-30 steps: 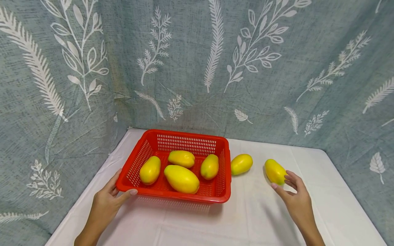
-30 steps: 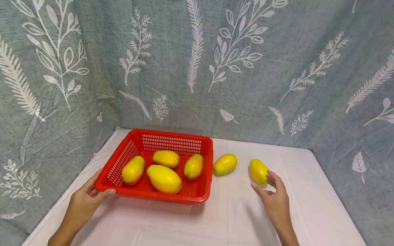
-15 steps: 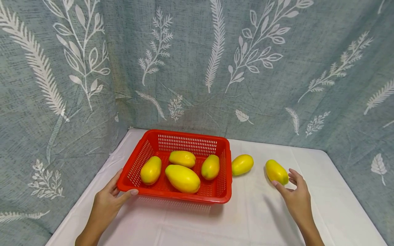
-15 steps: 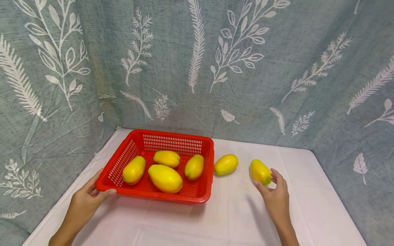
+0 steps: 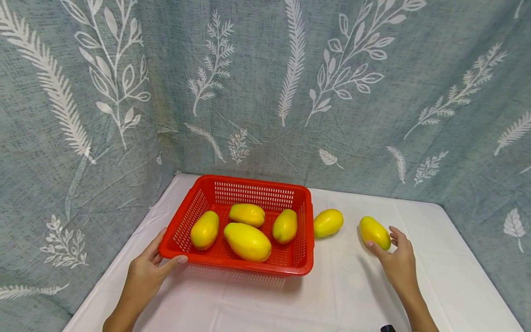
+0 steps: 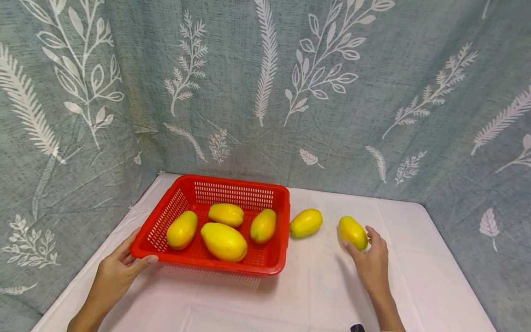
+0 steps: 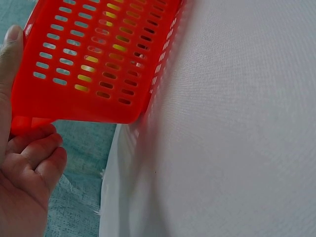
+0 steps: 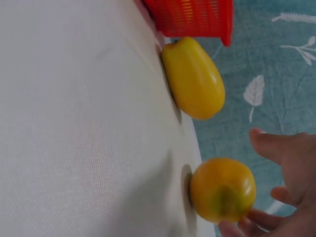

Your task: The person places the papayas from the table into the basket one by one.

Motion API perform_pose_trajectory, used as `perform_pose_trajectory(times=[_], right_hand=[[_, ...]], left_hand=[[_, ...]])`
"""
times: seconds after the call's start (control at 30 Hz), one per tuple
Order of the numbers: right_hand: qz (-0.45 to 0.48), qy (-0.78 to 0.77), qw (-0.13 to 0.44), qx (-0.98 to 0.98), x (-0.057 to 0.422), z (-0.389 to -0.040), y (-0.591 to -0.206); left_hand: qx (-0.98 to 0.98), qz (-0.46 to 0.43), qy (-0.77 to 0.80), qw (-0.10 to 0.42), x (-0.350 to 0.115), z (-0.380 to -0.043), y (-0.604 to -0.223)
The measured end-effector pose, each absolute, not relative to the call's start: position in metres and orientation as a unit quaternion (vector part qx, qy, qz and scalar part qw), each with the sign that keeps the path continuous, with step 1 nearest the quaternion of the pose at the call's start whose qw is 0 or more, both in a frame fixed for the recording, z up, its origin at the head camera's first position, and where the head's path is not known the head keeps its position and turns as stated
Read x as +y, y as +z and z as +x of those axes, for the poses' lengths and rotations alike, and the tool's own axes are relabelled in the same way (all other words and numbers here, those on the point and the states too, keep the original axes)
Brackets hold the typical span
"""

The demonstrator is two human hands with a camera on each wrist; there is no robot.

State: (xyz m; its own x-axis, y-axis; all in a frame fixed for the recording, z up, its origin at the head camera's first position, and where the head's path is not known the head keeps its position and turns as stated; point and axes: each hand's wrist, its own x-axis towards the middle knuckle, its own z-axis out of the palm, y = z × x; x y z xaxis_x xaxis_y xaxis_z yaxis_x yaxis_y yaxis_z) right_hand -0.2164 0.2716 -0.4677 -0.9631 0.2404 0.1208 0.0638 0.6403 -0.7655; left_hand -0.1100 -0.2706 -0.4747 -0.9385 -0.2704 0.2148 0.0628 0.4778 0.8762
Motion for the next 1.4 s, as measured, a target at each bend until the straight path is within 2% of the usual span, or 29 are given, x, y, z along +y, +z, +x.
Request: perform_pose_trajectory(times=[0.87,1.4], right_hand=[[-0.074,0.396,0.052,-0.914,0.274,-0.24,-0.479],[-0.093,0.405,0.056,-0.908,0.275,-0.237,-0.483]], left_hand=[[-0.834,0.038,-0.521,0.179,-0.269,-0.109,-0.472],[-0.839,0.037,-0.514,0.174,-0.272,-0.109,-0.474]])
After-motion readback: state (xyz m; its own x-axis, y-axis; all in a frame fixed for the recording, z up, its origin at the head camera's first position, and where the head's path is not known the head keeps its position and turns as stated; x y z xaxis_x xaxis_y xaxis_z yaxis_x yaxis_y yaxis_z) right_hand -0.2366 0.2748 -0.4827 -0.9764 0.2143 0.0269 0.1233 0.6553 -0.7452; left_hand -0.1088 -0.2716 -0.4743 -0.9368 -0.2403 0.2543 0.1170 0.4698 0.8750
